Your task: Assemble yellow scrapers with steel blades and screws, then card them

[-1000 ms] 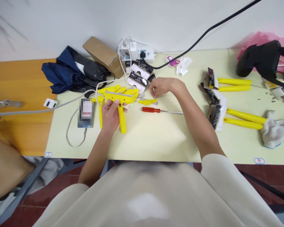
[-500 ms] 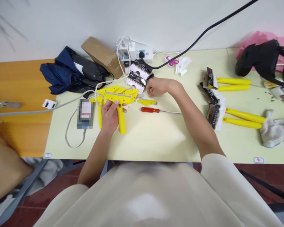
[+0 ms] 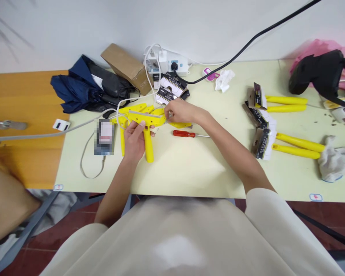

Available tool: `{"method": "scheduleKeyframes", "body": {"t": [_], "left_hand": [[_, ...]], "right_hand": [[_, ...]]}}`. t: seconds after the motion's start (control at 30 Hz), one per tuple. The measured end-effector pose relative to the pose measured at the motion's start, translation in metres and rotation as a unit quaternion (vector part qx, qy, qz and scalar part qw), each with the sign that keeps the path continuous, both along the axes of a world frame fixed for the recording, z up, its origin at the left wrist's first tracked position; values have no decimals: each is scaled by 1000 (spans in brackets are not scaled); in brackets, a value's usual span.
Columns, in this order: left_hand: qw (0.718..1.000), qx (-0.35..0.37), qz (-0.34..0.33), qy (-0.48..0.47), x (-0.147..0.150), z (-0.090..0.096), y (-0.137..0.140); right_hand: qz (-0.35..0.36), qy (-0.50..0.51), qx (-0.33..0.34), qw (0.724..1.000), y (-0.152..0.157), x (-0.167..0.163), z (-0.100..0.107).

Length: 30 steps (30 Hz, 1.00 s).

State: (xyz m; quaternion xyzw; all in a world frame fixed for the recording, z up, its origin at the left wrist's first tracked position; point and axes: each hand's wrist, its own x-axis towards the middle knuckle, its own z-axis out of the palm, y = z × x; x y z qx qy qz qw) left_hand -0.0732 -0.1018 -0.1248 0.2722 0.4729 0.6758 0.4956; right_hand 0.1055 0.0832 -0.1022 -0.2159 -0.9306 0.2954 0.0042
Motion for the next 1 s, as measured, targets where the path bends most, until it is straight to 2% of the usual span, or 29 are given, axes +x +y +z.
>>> {"method": "scheduleKeyframes", "body": {"t": [0.17,0.4,0.53,0.63,0.8,1.0], "left_hand": [[1000,1,-9,3,0,1,-1],[1000,1,-8,1,1,1,-1],[1000,-5,-5,-1,1,2,0],[1000,-4,-3,-7,1,2,0],[1000,-4,-3,-7,1,2,0],[1000,-11,-1,6,1,2,0]], "right_hand": [[4,8,-18,1000,-9,-7,-2],[-1,-70,-18,997,-21,-10,13],[-9,-75,-8,997,-28,-12,16],[-32,-76,8,997,-32,-14,16],[-31,-83,28,996,-34,-17,14],[-53,-69,32,996,-33,-20,4]]}}
